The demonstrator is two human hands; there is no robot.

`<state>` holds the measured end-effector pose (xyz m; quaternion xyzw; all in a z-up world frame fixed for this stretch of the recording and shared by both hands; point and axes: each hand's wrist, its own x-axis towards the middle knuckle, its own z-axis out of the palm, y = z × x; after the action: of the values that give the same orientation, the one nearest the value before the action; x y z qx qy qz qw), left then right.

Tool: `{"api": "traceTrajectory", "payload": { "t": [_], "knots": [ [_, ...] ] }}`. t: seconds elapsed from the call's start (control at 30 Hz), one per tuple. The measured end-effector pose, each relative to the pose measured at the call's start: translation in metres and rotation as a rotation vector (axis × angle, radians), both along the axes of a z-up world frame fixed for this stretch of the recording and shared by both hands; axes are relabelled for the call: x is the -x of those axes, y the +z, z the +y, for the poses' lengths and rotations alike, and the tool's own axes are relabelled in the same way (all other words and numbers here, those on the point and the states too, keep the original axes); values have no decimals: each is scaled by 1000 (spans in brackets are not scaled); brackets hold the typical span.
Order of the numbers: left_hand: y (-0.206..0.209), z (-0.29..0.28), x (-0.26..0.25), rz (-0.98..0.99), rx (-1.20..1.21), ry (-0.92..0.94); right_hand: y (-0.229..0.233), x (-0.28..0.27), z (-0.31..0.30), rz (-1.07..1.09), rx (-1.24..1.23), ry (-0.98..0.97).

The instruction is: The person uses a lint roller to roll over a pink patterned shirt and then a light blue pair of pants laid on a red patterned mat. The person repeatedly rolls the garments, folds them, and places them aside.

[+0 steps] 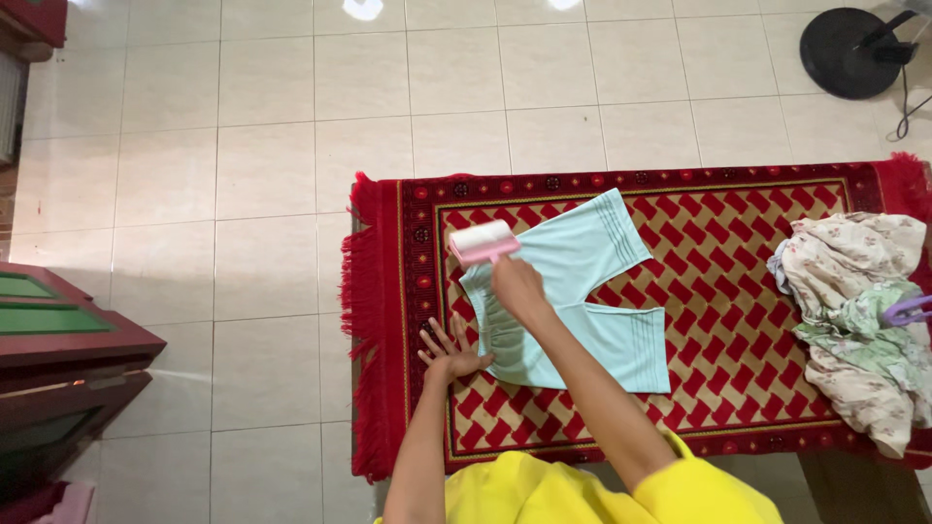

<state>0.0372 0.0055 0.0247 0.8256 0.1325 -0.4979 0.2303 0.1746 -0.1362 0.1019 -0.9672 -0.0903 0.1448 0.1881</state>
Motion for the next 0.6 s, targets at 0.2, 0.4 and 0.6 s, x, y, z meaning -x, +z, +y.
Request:
{"api": "traceTrajectory", "payload": {
  "t": [0.2, 0.4, 0.6],
  "knots": [
    [27, 5, -8, 37, 54, -4, 15, 136, -48, 249, 163, 61],
    [4, -5, 32, -433, 73, 84, -62, 75, -4, -175, -4, 123],
    [-7, 19, 64, -867, 63, 205, -18, 63, -5, -71, -56, 35]
  ]
}}
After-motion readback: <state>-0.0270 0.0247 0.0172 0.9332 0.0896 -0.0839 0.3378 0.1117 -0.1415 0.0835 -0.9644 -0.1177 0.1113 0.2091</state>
